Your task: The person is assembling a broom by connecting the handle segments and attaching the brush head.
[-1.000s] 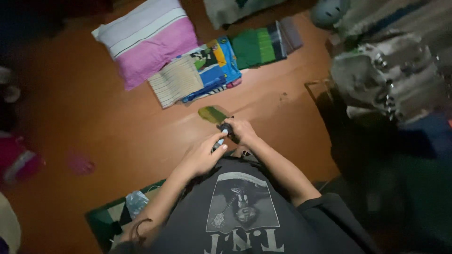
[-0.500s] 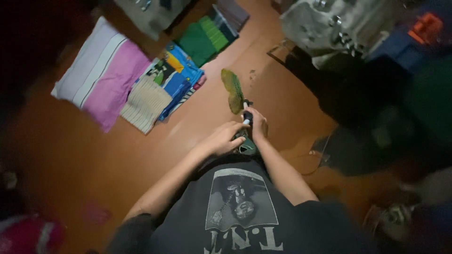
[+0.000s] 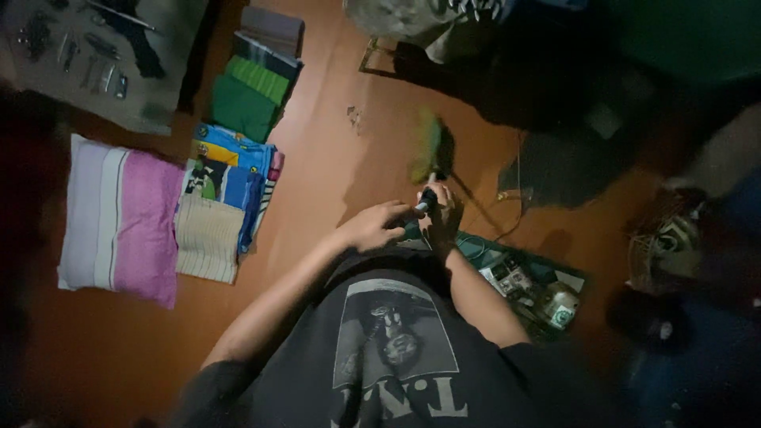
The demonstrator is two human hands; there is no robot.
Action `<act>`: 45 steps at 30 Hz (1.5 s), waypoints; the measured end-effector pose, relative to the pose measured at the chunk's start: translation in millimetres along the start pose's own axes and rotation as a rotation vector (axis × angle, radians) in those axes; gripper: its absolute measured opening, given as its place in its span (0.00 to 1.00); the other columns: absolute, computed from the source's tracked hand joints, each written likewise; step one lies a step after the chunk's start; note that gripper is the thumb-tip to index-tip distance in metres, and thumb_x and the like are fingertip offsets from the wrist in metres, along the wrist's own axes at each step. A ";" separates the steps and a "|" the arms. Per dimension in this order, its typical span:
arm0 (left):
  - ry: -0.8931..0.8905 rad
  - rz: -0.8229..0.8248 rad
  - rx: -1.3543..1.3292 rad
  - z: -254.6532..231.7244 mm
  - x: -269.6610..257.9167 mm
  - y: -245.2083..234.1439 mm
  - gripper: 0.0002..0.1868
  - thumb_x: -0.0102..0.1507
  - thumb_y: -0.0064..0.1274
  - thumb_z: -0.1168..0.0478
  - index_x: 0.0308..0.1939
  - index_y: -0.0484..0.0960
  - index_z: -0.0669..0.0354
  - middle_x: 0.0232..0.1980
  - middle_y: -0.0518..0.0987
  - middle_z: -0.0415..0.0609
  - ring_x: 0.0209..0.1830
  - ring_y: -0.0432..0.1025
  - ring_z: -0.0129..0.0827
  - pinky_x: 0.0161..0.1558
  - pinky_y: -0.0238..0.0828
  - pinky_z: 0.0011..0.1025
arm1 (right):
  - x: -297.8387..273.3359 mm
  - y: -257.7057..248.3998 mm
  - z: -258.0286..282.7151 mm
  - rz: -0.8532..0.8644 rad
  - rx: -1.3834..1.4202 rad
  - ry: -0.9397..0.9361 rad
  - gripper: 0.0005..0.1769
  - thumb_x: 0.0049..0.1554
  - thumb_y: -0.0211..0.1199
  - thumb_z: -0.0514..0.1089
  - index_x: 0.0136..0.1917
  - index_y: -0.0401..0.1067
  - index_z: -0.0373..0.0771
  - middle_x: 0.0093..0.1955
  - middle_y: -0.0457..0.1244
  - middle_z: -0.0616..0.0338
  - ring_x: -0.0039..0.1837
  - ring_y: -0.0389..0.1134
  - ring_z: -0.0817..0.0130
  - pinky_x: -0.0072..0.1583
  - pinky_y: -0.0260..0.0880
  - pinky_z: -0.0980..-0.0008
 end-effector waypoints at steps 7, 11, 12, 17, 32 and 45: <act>-0.369 -0.066 -0.836 103.3 -27.5 49.3 0.29 0.65 0.46 0.62 0.72 0.75 0.61 0.47 0.75 0.66 0.44 0.69 0.45 0.50 0.68 0.43 | 18.6 40.2 -26.7 0.334 -0.262 0.079 0.13 0.50 0.66 0.40 0.50 0.73 0.43 0.56 0.66 0.54 0.62 0.63 0.48 0.61 0.60 0.46; -0.180 -0.227 -0.744 54.3 -62.3 18.0 0.25 0.66 0.43 0.63 0.67 0.76 0.61 0.59 0.77 0.49 0.58 0.70 0.34 0.61 0.68 0.33 | 20.3 48.7 -3.5 0.325 -0.268 -0.145 0.10 0.52 0.62 0.39 0.49 0.75 0.43 0.53 0.66 0.52 0.60 0.64 0.48 0.62 0.58 0.47; -0.122 -0.264 -0.664 35.4 -72.8 4.8 0.26 0.64 0.44 0.65 0.67 0.76 0.62 0.60 0.77 0.49 0.60 0.70 0.34 0.63 0.67 0.33 | 20.0 48.3 6.0 0.353 -0.220 -0.157 0.07 0.55 0.61 0.39 0.48 0.75 0.42 0.53 0.66 0.53 0.62 0.64 0.49 0.64 0.58 0.49; -0.144 -0.259 -0.550 6.1 -104.5 -11.4 0.29 0.59 0.47 0.68 0.66 0.73 0.63 0.64 0.76 0.49 0.67 0.68 0.34 0.67 0.61 0.32 | 6.4 52.5 26.7 0.454 -0.150 -0.178 0.07 0.58 0.58 0.41 0.49 0.76 0.43 0.52 0.67 0.56 0.64 0.64 0.54 0.67 0.59 0.54; -0.345 -0.319 -0.500 -34.2 -174.5 -47.1 0.25 0.65 0.46 0.59 0.67 0.75 0.56 0.59 0.82 0.53 0.57 0.75 0.37 0.61 0.70 0.34 | -29.6 143.3 -26.1 0.677 0.178 0.066 0.26 0.50 0.54 0.28 0.61 0.73 0.40 0.57 0.71 0.51 0.63 0.72 0.55 0.61 0.71 0.62; -0.380 -0.213 -0.209 85.5 -259.3 -70.6 0.32 0.65 0.52 0.45 0.69 0.71 0.56 0.62 0.80 0.57 0.61 0.75 0.44 0.60 0.71 0.39 | -60.2 224.7 -0.1 0.290 0.713 1.066 0.09 0.59 0.63 0.41 0.52 0.75 0.36 0.40 0.65 0.56 0.38 0.66 0.62 0.37 0.66 0.62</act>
Point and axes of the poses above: each hand's wrist, its own x-axis towards the middle knuckle, its own y-axis out of the palm, z = x × y, the point moved 3 cm from there along x, towards the middle knuckle
